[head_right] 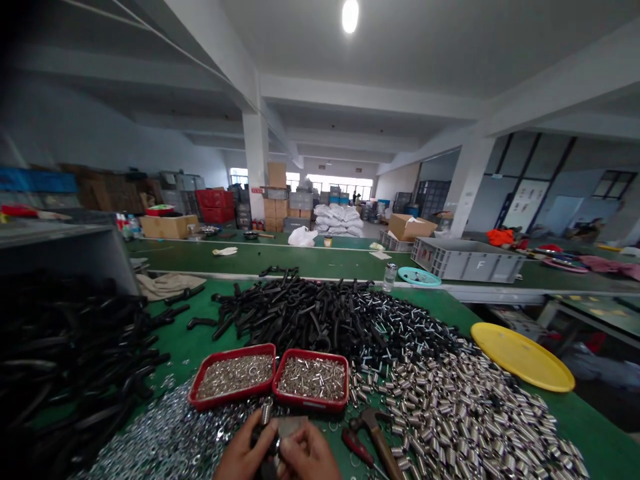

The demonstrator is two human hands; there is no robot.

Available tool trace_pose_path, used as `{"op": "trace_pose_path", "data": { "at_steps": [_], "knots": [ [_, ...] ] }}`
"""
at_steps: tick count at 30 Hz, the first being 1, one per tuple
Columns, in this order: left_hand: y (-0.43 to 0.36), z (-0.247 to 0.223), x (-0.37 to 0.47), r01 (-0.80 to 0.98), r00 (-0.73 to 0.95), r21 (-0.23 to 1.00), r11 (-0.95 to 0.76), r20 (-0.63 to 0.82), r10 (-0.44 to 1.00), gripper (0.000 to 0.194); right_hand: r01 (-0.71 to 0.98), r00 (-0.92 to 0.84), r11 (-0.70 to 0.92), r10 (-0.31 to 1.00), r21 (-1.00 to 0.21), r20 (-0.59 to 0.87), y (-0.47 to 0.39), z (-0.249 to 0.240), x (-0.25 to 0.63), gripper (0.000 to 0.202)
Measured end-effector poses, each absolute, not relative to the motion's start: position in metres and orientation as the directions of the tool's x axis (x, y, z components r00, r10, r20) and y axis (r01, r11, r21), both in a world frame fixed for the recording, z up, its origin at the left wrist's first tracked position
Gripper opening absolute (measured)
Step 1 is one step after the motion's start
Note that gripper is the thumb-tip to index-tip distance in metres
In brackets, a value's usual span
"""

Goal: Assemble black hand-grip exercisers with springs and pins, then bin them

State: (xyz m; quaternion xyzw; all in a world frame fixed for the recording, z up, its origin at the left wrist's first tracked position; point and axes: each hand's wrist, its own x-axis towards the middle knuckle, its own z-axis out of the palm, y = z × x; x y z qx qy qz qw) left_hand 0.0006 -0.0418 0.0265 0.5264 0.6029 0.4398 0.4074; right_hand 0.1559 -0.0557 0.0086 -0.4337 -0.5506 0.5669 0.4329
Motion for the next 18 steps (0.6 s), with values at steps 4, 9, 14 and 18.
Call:
{"op": "trace_pose_path", "data": {
  "at_steps": [4, 9, 14, 18],
  "knots": [
    [-0.051, 0.025, -0.006, 0.395, -0.051, 0.914, -0.089, 0.119, 0.992, 0.038, -0.071, -0.323, -0.145, 0.939, -0.987, -0.115, -0.065, 0.021, 0.147, 0.056],
    [-0.055, 0.031, -0.018, 0.484, 0.110, 0.828, -0.283, 0.264, 0.958, 0.023, -0.023, -0.655, -0.593, 0.617, -0.805, -0.436, -0.062, 0.026, 0.154, 0.068],
    [-0.052, 0.027, -0.024, 0.429, 0.040, 0.894, -0.133, 0.128, 0.991, 0.026, 0.215, -0.432, -0.177, 0.865, -0.961, -0.256, -0.059, 0.024, 0.158, 0.053],
    [-0.056, 0.024, -0.025, 0.387, 0.064, 0.907, -0.164, 0.152, 0.986, 0.027, 0.232, -0.508, -0.183, 0.815, -0.955, -0.280, -0.064, 0.019, 0.155, 0.057]
  ]
}}
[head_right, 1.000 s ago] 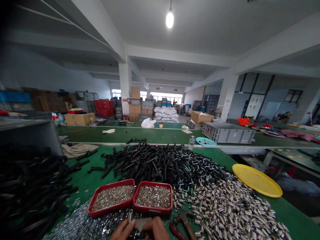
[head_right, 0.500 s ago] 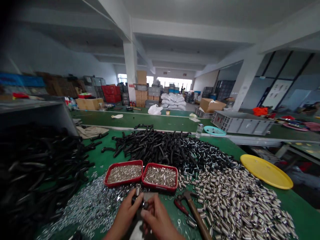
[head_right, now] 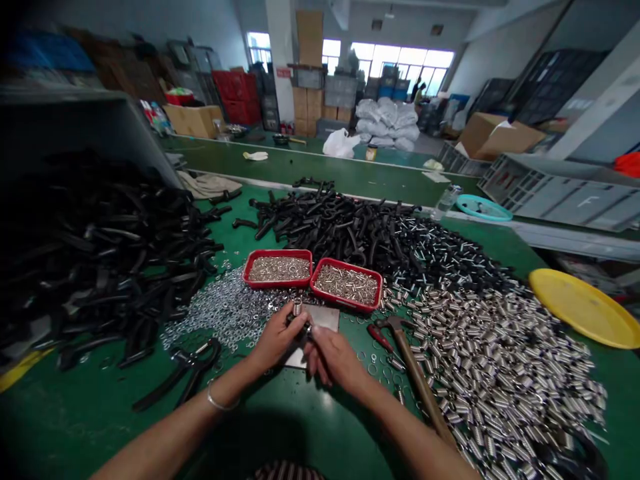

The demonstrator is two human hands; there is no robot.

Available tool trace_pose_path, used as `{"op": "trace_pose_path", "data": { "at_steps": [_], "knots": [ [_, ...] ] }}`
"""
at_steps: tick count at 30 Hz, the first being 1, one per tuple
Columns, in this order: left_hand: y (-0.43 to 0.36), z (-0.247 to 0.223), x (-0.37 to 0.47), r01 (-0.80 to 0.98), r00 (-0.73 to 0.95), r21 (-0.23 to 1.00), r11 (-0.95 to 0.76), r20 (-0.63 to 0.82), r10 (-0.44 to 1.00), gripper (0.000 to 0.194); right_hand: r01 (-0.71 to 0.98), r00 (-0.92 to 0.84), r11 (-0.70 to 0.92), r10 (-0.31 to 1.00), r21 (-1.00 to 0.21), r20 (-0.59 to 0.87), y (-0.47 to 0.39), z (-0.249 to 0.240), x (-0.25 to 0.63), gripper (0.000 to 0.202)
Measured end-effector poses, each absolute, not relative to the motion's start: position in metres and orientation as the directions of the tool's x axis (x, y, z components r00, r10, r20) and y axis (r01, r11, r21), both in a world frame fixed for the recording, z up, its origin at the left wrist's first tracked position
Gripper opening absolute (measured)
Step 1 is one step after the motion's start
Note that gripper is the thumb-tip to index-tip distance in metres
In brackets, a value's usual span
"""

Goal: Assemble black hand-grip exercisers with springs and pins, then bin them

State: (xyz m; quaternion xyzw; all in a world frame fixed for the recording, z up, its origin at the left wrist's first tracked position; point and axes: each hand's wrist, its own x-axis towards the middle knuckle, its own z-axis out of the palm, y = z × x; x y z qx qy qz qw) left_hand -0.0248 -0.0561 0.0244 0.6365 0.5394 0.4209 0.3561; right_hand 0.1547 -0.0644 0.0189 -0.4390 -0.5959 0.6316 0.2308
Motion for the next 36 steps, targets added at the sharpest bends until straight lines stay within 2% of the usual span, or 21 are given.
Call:
{"op": "trace_pose_path", "data": {
  "at_steps": [2, 4, 5, 7, 9, 11, 14, 15, 16, 18, 19, 20, 21, 23, 24, 28, 29, 31, 33, 34, 36],
  "knots": [
    [-0.059, 0.024, -0.026, 0.407, 0.128, 0.888, -0.214, 0.176, 0.976, 0.027, 0.203, -0.645, -0.356, 0.653, -0.912, -0.398, -0.066, 0.016, 0.153, 0.075],
    [-0.060, 0.022, -0.028, 0.432, 0.144, 0.875, -0.218, 0.172, 0.975, 0.028, 0.188, -0.678, -0.423, 0.597, -0.887, -0.428, -0.066, 0.016, 0.153, 0.081],
    [-0.060, 0.021, -0.028, 0.430, 0.126, 0.881, -0.200, 0.161, 0.979, 0.027, 0.192, -0.640, -0.381, 0.650, -0.904, -0.410, -0.066, 0.017, 0.153, 0.076],
    [-0.060, 0.018, -0.029, 0.394, 0.073, 0.907, -0.147, 0.129, 0.989, 0.026, 0.254, -0.471, -0.170, 0.838, -0.952, -0.275, -0.067, 0.021, 0.153, 0.059],
    [-0.062, 0.018, -0.030, 0.361, 0.045, 0.924, -0.128, 0.120, 0.992, 0.026, 0.307, -0.382, -0.026, 0.912, -0.951, -0.148, -0.068, 0.024, 0.152, 0.049],
    [-0.064, 0.020, -0.029, 0.366, 0.061, 0.918, -0.153, 0.141, 0.988, 0.026, 0.282, -0.445, -0.040, 0.880, -0.959, -0.167, -0.069, 0.025, 0.152, 0.051],
    [-0.067, 0.023, -0.029, 0.422, 0.127, 0.881, -0.217, 0.179, 0.976, 0.025, 0.255, -0.654, -0.212, 0.681, -0.943, -0.330, -0.069, 0.023, 0.151, 0.073],
    [-0.067, 0.023, -0.028, 0.431, 0.131, 0.877, -0.213, 0.173, 0.976, 0.025, 0.272, -0.653, -0.209, 0.677, -0.939, -0.340, -0.068, 0.022, 0.151, 0.074],
    [-0.066, 0.022, -0.027, 0.422, 0.121, 0.887, -0.187, 0.149, 0.981, 0.026, 0.297, -0.612, -0.161, 0.725, -0.941, -0.317, -0.067, 0.022, 0.152, 0.070],
    [-0.064, 0.020, -0.025, 0.343, 0.075, 0.934, -0.097, 0.076, 0.994, 0.026, 0.380, -0.445, 0.030, 0.882, -0.924, -0.154, -0.064, 0.023, 0.152, 0.054],
    [-0.062, 0.019, -0.023, 0.290, 0.059, 0.955, -0.066, 0.051, 0.997, 0.026, 0.419, -0.389, 0.097, 0.918, -0.903, -0.082, -0.063, 0.024, 0.152, 0.050],
    [-0.061, 0.018, -0.021, 0.252, 0.051, 0.965, -0.067, 0.056, 0.997, 0.027, 0.432, -0.387, 0.108, 0.919, -0.895, -0.076, -0.062, 0.025, 0.153, 0.049],
    [-0.060, 0.018, -0.019, 0.239, 0.051, 0.966, -0.102, 0.092, 0.994, 0.026, 0.419, -0.434, 0.065, 0.890, -0.906, -0.137, -0.061, 0.025, 0.153, 0.052],
    [-0.059, 0.018, -0.015, 0.282, 0.062, 0.933, -0.223, 0.214, 0.975, 0.024, 0.379, -0.530, -0.069, 0.801, -0.923, -0.277, -0.060, 0.027, 0.154, 0.061],
    [-0.058, 0.018, -0.014, 0.315, 0.063, 0.912, -0.263, 0.257, 0.964, 0.023, 0.377, -0.530, -0.078, 0.799, -0.923, -0.284, -0.060, 0.027, 0.154, 0.060],
    [-0.060, 0.016, -0.012, 0.383, 0.000, 0.906, -0.177, 0.191, 0.982, 0.023, 0.442, -0.344, 0.139, 0.939, -0.886, -0.024, -0.061, 0.026, 0.157, 0.043],
    [-0.061, 0.015, -0.013, 0.395, -0.002, 0.902, -0.173, 0.190, 0.982, 0.023, 0.405, -0.380, 0.108, 0.923, -0.908, -0.060, -0.062, 0.025, 0.158, 0.044],
    [-0.064, 0.014, -0.015, 0.417, 0.069, 0.872, -0.258, 0.252, 0.965, 0.021, 0.273, -0.537, -0.095, 0.811, -0.957, -0.234, -0.064, 0.023, 0.159, 0.053],
    [-0.067, 0.012, -0.016, 0.415, 0.139, 0.843, -0.342, 0.313, 0.940, 0.019, 0.185, -0.611, -0.236, 0.733, -0.954, -0.299, -0.067, 0.022, 0.158, 0.054],
    [-0.068, 0.011, -0.016, 0.403, 0.127, 0.853, -0.331, 0.306, 0.944, 0.019, 0.172, -0.578, -0.201, 0.772, -0.964, -0.264, -0.068, 0.022, 0.157, 0.048],
    [-0.069, 0.009, -0.014, 0.334, 0.034, 0.922, -0.195, 0.195, 0.980, 0.024, 0.213, -0.431, 0.029, 0.900, -0.977, -0.067, -0.071, 0.024, 0.154, 0.038]
  ]
}}
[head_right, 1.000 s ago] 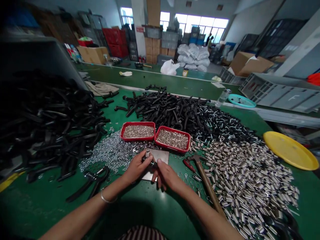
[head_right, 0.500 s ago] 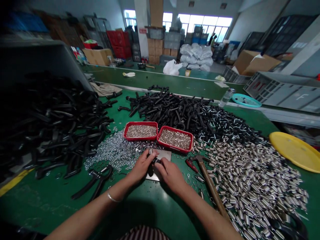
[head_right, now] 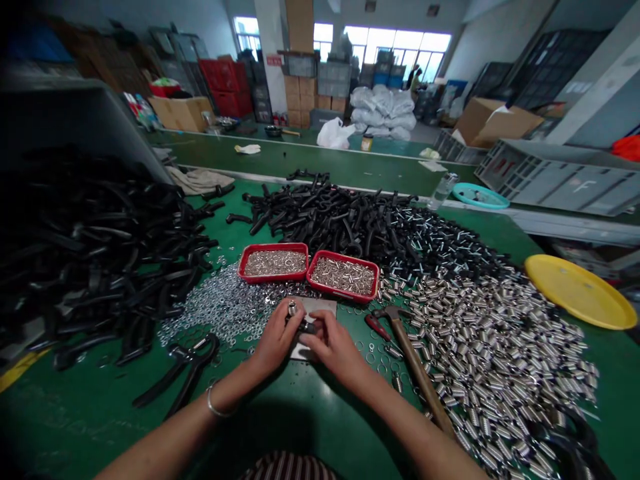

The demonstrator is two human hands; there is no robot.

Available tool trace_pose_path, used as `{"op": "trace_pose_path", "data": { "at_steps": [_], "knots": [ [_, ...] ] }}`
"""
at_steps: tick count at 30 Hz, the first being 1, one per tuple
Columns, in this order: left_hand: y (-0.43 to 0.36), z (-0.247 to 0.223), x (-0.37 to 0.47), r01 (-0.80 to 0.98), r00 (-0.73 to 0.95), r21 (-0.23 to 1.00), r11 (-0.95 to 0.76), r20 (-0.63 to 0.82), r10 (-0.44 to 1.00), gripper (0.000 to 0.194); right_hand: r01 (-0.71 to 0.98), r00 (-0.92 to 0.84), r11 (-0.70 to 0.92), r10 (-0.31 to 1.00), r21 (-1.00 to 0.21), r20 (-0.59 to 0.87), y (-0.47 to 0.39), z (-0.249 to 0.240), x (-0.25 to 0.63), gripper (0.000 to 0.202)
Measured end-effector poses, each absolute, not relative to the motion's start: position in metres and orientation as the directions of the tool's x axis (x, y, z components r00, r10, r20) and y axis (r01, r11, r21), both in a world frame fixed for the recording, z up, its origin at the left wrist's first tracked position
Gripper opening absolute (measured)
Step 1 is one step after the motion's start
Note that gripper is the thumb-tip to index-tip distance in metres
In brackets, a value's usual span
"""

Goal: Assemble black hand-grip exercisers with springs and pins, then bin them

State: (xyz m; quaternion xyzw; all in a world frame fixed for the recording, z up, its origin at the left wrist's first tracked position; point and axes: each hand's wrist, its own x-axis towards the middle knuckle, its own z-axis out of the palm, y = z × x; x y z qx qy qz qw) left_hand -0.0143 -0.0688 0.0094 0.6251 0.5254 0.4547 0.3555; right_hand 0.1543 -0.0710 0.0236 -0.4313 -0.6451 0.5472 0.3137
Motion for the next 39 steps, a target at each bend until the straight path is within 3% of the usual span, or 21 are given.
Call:
{"op": "trace_pose_path", "data": {
  "at_steps": [2, 3, 7, 8, 12, 14, 17, 21, 23, 28, 31, 34, 37, 39],
  "knots": [
    [-0.068, 0.008, -0.012, 0.240, -0.051, 0.970, -0.032, 0.045, 0.998, 0.030, 0.248, -0.325, 0.204, 0.938, -0.947, 0.117, -0.073, 0.024, 0.150, 0.035],
    [-0.068, 0.007, -0.011, 0.229, -0.078, 0.973, -0.002, 0.021, 0.997, 0.031, 0.217, -0.305, 0.193, 0.945, -0.957, 0.122, -0.074, 0.023, 0.148, 0.031],
    [-0.068, 0.008, -0.012, 0.429, -0.064, 0.880, -0.203, 0.253, 0.965, 0.022, -0.041, -0.406, -0.247, 0.890, -0.968, -0.210, -0.075, 0.016, 0.141, 0.035],
    [-0.068, 0.008, -0.013, 0.446, -0.040, 0.865, -0.228, 0.273, 0.961, 0.021, -0.048, -0.414, -0.280, 0.879, -0.959, -0.236, -0.075, 0.016, 0.140, 0.035],
    [-0.069, 0.008, -0.014, 0.374, -0.111, 0.923, -0.096, 0.147, 0.983, 0.026, 0.038, -0.285, -0.108, 0.952, -0.993, -0.115, -0.076, 0.017, 0.138, 0.032],
    [-0.066, 0.007, -0.014, 0.429, -0.106, 0.895, -0.119, 0.181, 0.978, 0.026, -0.016, -0.326, -0.193, 0.929, -0.981, -0.178, -0.075, 0.015, 0.139, 0.031],
    [-0.054, 0.009, -0.017, 0.611, 0.117, 0.755, -0.238, 0.212, 0.970, 0.021, -0.032, -0.422, -0.333, 0.859, -0.942, -0.289, -0.071, 0.006, 0.143, 0.033],
    [-0.031, 0.018, -0.018, 0.809, 0.431, 0.487, -0.330, -0.108, 0.896, 0.018, 0.181, -0.392, -0.174, 0.890, -0.968, -0.234, -0.070, -0.001, 0.161, 0.029],
    [-0.019, 0.028, -0.015, 0.834, 0.490, 0.357, -0.420, -0.131, 0.862, 0.020, 0.231, -0.362, -0.141, 0.906, -0.963, -0.220, -0.072, 0.002, 0.179, 0.029],
    [0.029, 0.053, 0.003, 0.834, 0.495, 0.234, -0.500, 0.085, 0.865, 0.019, 0.272, -0.256, -0.229, 0.919, -0.935, -0.300, -0.078, 0.015, 0.231, 0.037],
    [0.067, 0.055, 0.021, 0.878, 0.462, 0.131, -0.460, 0.018, 0.887, 0.019, 0.342, -0.169, -0.210, 0.945, -0.916, -0.280, -0.076, 0.018, 0.254, 0.039],
    [0.094, 0.048, 0.032, 0.890, 0.448, 0.123, -0.438, -0.071, 0.891, 0.011, 0.597, -0.098, -0.032, 0.989, -0.802, -0.113, -0.073, 0.016, 0.275, 0.034],
    [0.099, 0.041, 0.032, 0.888, 0.447, 0.153, -0.433, -0.076, 0.891, 0.011, 0.861, -0.080, 0.114, 0.993, -0.496, 0.091, -0.075, 0.006, 0.300, 0.029],
    [0.096, 0.039, 0.028, 0.882, 0.446, 0.191, -0.431, -0.041, 0.894, 0.014, 0.944, -0.088, 0.117, 0.991, -0.308, 0.106, -0.080, -0.005, 0.315, 0.027]
  ]
}}
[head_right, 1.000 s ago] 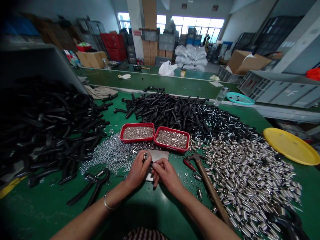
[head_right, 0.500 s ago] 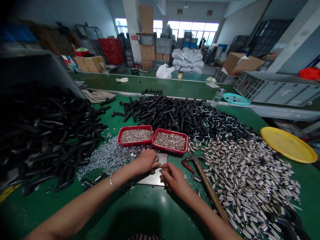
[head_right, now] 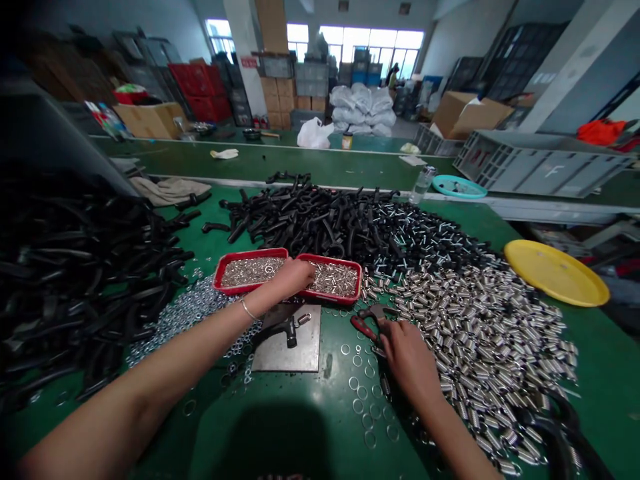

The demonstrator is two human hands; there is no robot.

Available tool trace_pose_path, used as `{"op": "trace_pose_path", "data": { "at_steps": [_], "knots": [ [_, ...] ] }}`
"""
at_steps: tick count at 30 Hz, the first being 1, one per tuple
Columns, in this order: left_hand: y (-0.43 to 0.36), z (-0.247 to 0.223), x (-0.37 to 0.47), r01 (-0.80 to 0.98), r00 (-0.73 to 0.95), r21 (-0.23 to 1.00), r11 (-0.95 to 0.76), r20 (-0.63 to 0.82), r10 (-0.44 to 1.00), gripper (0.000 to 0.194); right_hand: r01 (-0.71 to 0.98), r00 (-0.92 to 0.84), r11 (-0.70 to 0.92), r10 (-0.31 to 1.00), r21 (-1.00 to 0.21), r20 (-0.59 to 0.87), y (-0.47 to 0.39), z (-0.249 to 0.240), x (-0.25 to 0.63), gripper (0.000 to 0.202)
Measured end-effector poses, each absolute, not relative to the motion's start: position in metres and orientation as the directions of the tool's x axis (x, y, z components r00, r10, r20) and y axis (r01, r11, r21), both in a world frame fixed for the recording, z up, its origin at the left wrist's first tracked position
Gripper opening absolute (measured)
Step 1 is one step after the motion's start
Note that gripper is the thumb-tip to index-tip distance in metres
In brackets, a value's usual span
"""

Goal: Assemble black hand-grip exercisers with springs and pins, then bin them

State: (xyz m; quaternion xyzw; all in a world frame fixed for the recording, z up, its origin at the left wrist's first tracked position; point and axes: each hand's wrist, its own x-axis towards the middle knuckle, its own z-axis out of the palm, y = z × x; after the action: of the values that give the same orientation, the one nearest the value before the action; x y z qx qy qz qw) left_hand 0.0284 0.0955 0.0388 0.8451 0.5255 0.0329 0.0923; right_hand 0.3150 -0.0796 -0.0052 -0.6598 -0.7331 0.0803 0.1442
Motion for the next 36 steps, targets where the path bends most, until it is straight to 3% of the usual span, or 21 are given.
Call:
{"op": "trace_pose_path", "data": {
  "at_steps": [4, 7, 10, 14, 15, 17, 20, 22, 27, 31, 34, 36],
  "knots": [
    [0.088, 0.038, 0.027, 0.888, 0.373, 0.273, -0.371, 0.046, 0.927, 0.022, 0.991, -0.085, 0.089, 0.996, -0.097, 0.038, -0.079, -0.023, 0.327, 0.022],
    [0.081, 0.038, 0.026, 0.862, 0.312, 0.372, -0.343, 0.143, 0.939, 0.028, 0.996, -0.040, 0.034, 0.997, -0.087, -0.069, -0.065, -0.022, 0.329, 0.021],
    [0.060, 0.033, 0.008, 0.728, 0.358, 0.519, -0.448, 0.269, 0.894, 0.023, 0.985, -0.049, 0.026, 0.990, -0.168, -0.132, -0.053, -0.007, 0.339, 0.021],
    [0.017, 0.020, -0.033, 0.640, 0.271, 0.695, -0.330, 0.197, 0.942, 0.010, 0.941, -0.028, 0.054, 0.996, -0.334, 0.080, -0.065, 0.020, 0.346, 0.025],
    [0.007, 0.017, -0.041, 0.626, 0.240, 0.729, -0.277, 0.159, 0.958, 0.008, 0.909, -0.006, 0.034, 0.998, -0.416, 0.068, -0.072, 0.026, 0.342, 0.029],
    [-0.007, 0.012, -0.049, 0.609, 0.220, 0.762, -0.219, 0.103, 0.970, 0.011, 0.802, -0.006, -0.065, 0.993, -0.594, -0.117, -0.085, 0.033, 0.326, 0.038],
    [-0.015, 0.005, -0.046, 0.647, 0.225, 0.736, -0.199, 0.065, 0.972, 0.018, 0.647, -0.161, -0.230, 0.891, -0.727, -0.425, -0.096, 0.031, 0.290, 0.047],
    [-0.015, 0.000, -0.040, 0.703, 0.222, 0.684, -0.192, 0.046, 0.974, 0.019, 0.627, -0.216, -0.237, 0.863, -0.742, -0.457, -0.096, 0.022, 0.270, 0.048],
    [-0.012, -0.007, -0.031, 0.841, 0.268, 0.466, -0.276, 0.085, 0.960, 0.020, 0.663, -0.168, -0.179, 0.911, -0.727, -0.378, -0.087, 0.008, 0.258, 0.054],
    [-0.011, -0.006, -0.031, 0.791, 0.547, 0.214, -0.573, 0.174, 0.819, 0.024, 0.658, -0.208, 0.009, 0.963, -0.753, -0.171, -0.081, 0.022, 0.253, 0.049],
    [-0.019, -0.005, -0.032, 0.793, 0.543, 0.213, -0.572, 0.181, 0.820, 0.032, 0.658, -0.311, 0.138, 0.945, -0.741, -0.100, -0.076, 0.036, 0.240, 0.042],
    [-0.030, -0.006, -0.033, 0.834, 0.435, 0.281, -0.475, 0.197, 0.879, 0.067, 0.657, -0.374, 0.210, 0.925, -0.724, -0.071, -0.074, 0.045, 0.228, 0.038]
  ]
}}
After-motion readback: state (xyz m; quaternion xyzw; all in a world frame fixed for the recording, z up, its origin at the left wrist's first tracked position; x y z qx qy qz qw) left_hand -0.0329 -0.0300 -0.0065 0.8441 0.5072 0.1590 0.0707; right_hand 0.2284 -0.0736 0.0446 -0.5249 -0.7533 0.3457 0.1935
